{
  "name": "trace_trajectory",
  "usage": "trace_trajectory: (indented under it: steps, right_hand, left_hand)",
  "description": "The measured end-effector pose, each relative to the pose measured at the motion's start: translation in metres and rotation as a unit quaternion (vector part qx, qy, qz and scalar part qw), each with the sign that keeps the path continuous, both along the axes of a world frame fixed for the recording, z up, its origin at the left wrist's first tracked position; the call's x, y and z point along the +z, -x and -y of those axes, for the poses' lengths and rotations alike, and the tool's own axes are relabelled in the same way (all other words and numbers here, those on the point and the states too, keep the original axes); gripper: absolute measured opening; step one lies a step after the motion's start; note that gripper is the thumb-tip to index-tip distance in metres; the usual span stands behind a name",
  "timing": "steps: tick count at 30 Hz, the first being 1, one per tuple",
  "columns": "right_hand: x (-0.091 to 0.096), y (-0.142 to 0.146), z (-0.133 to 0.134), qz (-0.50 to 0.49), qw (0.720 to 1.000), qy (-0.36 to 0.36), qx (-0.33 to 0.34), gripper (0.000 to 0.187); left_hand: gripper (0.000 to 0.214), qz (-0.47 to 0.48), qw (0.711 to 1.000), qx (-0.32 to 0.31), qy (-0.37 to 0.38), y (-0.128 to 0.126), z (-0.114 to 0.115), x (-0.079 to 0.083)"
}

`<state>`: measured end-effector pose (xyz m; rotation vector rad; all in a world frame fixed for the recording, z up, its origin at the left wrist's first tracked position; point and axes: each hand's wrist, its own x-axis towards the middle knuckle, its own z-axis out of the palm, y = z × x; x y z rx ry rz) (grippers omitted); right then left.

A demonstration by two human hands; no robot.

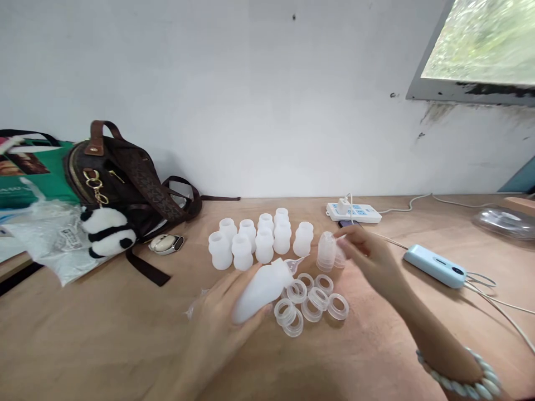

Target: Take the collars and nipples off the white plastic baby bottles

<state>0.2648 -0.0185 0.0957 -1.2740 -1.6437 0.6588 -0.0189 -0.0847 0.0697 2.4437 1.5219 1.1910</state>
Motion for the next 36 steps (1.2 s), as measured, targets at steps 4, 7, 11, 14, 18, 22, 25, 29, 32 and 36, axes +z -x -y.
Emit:
trace_trajectory:
  steps: [4,7,11,14,18,22,25,29,32,36]
  right_hand:
    - [-0.010,0.044,0.019,-0.125,0.946,0.207,0.218,0.041]
    - [-0.017,0.058,0.017,-0.141,0.949,0.215,0.181,0.042]
    - [-0.021,0.059,0.010,-0.143,0.950,0.216,0.175,0.040]
    - [-0.019,0.051,0.010,-0.111,0.964,0.152,0.186,0.029]
    - [-0.006,0.033,0.013,0.006,0.964,-0.009,0.266,0.030]
    - [0.002,0.027,0.012,0.017,0.964,-0.007,0.264,0.069]
    - [0.002,0.037,0.013,-0.011,0.972,0.079,0.222,0.046]
    - [0.009,0.039,0.016,0.063,0.972,0.073,0.215,0.026]
    - [0.020,0.021,0.017,0.058,0.970,-0.056,0.230,0.029]
    - [0.024,0.010,0.023,0.052,0.958,0.002,0.281,0.048]
  left_hand:
    - [0.036,-0.209,0.954,0.018,-0.216,-0.017,-0.008,-0.001]
    - [0.036,-0.256,0.932,0.008,-0.255,-0.024,-0.010,0.000]
    - [0.041,-0.159,0.976,-0.058,-0.137,-0.023,-0.014,0.004]
    - [0.039,0.038,0.977,-0.125,0.171,-0.018,-0.021,0.013]
    - [0.041,0.266,0.805,-0.205,0.489,-0.012,-0.030,0.021]
    - [0.046,0.192,0.938,-0.119,0.264,-0.010,-0.027,0.013]
    - [0.048,0.003,0.997,-0.064,0.041,-0.013,-0.021,0.005]
    - [0.046,-0.007,0.995,-0.083,0.058,-0.013,-0.017,0.005]
    - [0.047,0.171,0.947,-0.128,0.239,-0.008,-0.016,0.010]
    - [0.051,0.268,0.905,-0.122,0.305,-0.004,-0.015,0.015]
